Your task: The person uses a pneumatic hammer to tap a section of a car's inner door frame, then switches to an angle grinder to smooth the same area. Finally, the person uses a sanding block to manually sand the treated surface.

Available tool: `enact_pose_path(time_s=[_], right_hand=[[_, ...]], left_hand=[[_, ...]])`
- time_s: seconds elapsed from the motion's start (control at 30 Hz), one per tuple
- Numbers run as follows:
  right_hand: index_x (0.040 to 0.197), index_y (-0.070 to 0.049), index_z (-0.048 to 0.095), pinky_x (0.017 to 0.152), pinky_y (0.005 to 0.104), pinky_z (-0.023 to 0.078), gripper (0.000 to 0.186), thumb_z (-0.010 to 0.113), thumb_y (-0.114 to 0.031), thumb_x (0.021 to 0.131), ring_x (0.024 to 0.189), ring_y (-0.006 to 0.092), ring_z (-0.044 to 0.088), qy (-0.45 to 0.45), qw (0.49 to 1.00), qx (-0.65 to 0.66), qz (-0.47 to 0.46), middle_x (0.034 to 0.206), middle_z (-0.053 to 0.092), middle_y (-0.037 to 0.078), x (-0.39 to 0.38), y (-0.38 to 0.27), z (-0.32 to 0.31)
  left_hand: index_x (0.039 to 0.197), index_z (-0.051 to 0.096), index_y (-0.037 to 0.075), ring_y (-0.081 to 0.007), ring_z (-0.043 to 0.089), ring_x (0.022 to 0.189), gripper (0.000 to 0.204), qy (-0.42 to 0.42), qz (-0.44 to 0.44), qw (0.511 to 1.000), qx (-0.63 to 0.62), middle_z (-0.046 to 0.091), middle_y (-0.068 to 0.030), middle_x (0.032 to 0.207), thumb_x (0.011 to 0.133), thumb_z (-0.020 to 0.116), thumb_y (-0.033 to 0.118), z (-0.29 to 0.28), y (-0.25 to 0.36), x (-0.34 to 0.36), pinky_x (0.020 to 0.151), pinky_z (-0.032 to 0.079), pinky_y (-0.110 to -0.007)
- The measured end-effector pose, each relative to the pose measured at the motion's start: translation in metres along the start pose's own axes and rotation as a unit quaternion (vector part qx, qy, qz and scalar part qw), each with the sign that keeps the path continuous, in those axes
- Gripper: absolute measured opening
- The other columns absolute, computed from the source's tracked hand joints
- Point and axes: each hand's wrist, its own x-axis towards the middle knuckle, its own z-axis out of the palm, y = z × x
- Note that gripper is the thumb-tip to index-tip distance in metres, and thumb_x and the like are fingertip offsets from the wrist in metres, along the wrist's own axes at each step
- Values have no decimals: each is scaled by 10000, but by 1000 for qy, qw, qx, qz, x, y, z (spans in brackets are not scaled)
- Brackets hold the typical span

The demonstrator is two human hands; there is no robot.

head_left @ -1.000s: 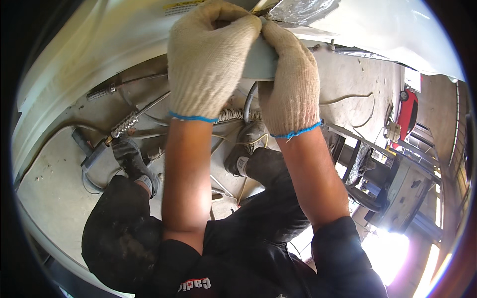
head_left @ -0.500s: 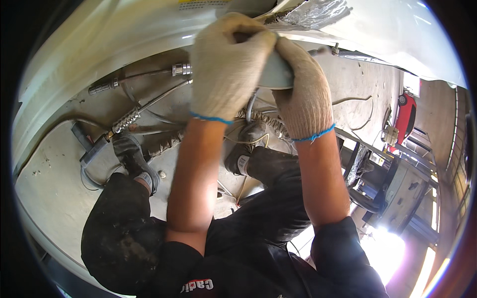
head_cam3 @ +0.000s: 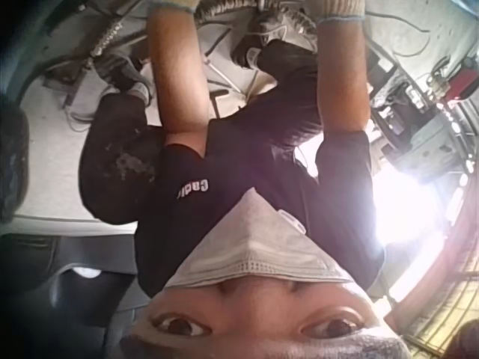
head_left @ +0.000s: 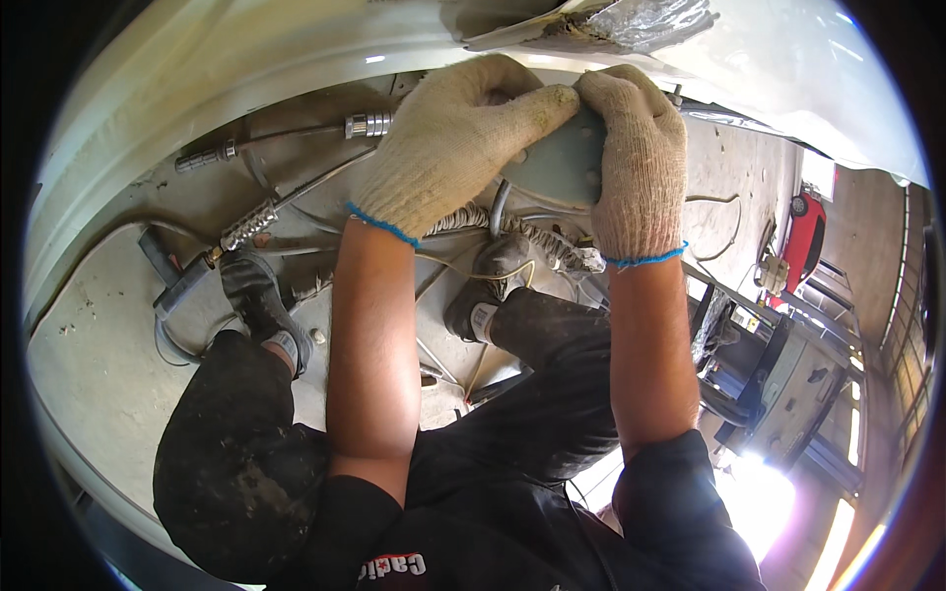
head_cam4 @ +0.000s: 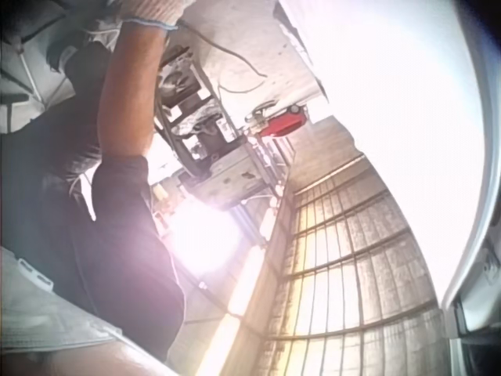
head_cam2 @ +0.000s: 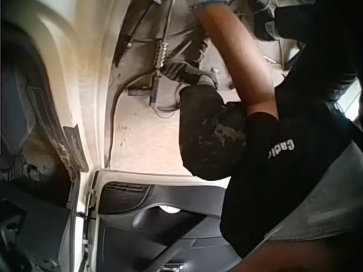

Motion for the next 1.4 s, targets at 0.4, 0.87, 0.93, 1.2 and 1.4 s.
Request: enact_pose_path(time_s=[0.4, 0.87, 0.93, 1.2, 1.4], right_hand=[[934, -18, 708, 560, 208, 408, 259, 631, -264, 910, 638, 39, 494, -40, 996, 59, -46, 717, 579, -27, 6, 3, 12], [1146, -17, 652, 861, 335, 513, 380, 655, 54, 772, 1009, 284, 639, -46, 984, 15, -174, 1072, 665, 167, 14, 22, 8], [1180, -18, 637, 918, 363, 531, 447, 662, 101, 750, 1080, 328, 660, -65, 986, 57, -140, 1140, 670, 200, 13, 21, 9], [1196, -8, 623, 949, 371, 523, 468, 699, 64, 740, 1107, 331, 646, -57, 945, -146, -285, 1153, 666, 201, 11, 19, 6], [1185, 10, 618, 926, 365, 525, 457, 734, 17, 743, 1054, 340, 654, -22, 916, -228, -330, 1098, 670, 204, 11, 17, 6]], left_hand=[[965, 729, 6, -88, 614, 718, 264, 112, 79, 989, -51, 702, -46, 806, 901, 688, 258, 2, 2, -1, 667, 502, -253], [962, 707, 24, -51, 605, 595, 243, 165, 110, 979, -37, 644, -8, 721, 899, 703, 259, 13, 9, 6, 484, 518, -213], [951, 709, 19, -52, 600, 594, 241, 169, 108, 979, -19, 644, -10, 719, 897, 705, 254, 13, 10, 4, 481, 511, -213], [932, 708, 6, -75, 610, 597, 227, 176, 90, 979, -56, 662, -25, 739, 886, 716, 228, 12, 16, 4, 485, 509, -233], [948, 715, 10, -97, 656, 668, 223, 176, 66, 979, -78, 696, -44, 808, 845, 768, 201, 6, 25, 8, 571, 515, -224]])
